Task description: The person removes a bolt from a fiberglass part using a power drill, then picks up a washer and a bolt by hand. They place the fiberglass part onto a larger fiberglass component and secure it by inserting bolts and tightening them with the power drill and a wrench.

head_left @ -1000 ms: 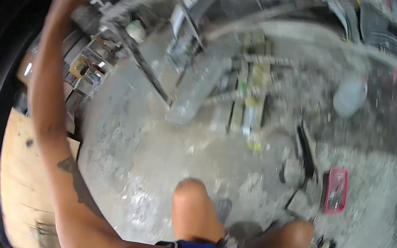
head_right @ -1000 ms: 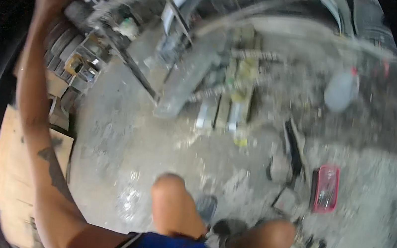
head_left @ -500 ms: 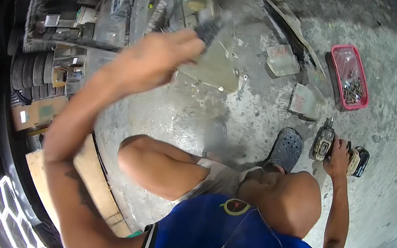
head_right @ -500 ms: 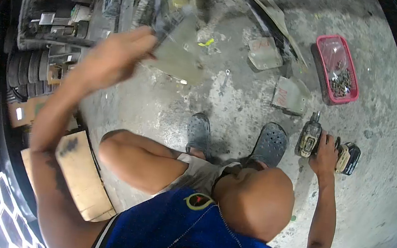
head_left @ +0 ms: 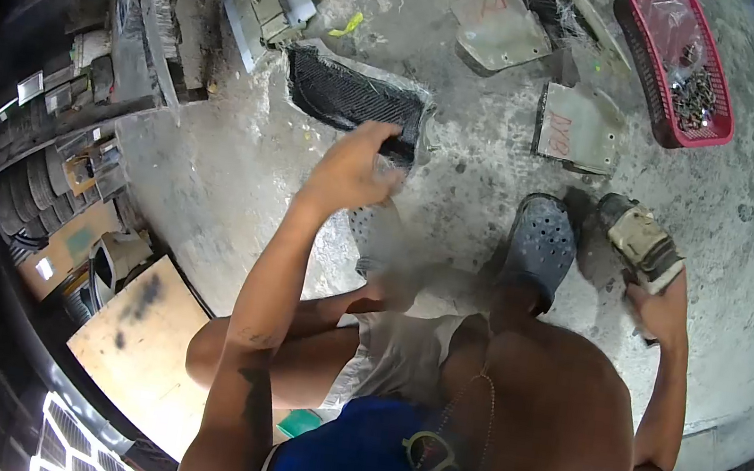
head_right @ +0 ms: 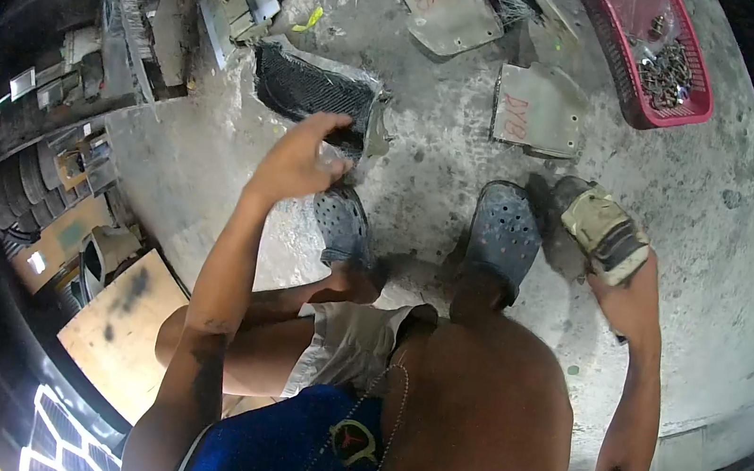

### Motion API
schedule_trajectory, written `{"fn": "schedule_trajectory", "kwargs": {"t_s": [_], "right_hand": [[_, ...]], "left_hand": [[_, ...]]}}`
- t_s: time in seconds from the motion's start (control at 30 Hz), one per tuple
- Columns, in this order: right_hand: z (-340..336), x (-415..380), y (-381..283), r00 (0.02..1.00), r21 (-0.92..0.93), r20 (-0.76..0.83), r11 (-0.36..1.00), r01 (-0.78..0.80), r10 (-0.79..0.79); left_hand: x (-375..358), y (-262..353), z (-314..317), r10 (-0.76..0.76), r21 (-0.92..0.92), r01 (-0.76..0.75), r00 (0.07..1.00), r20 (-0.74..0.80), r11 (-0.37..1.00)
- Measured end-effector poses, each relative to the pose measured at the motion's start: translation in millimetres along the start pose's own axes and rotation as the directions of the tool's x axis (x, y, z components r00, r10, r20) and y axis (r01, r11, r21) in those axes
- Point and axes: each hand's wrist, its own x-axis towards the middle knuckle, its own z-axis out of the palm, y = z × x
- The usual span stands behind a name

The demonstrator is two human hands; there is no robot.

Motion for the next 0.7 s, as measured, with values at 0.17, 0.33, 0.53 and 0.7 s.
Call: {"fn": "schedule_trajectory", "kwargs": {"t_s": [0.17, 0.33, 0.53, 0.7], "right_hand": [[40, 19, -35, 0.986, 0.157, 0.098, 0.976, -0.152, 0.138], [66, 50, -65, 0.982, 0.245, 0.187, 0.967, -0.077, 0.031], [71, 65, -97, 0.961, 0.051, 0.276, 0.999, 0.008, -0.022], [90, 73, -105, 0.945, 0.199, 0.307, 0.979, 0.050, -0.111]], "left_hand": [[53, 46, -3, -0.469, -0.020, 0.471, 0.881, 0.061, 0.882], [71, 28, 37, -0.510, 0.285, 0.499, 0.859, -0.041, 0.818], [23, 37, 26, -0.466, -0.215, 0.413, 0.787, -0.405, 0.885], [-12, 45, 82, -0.542, -0.501, 0.245, 0.568, -0.619, 0.830]]}}
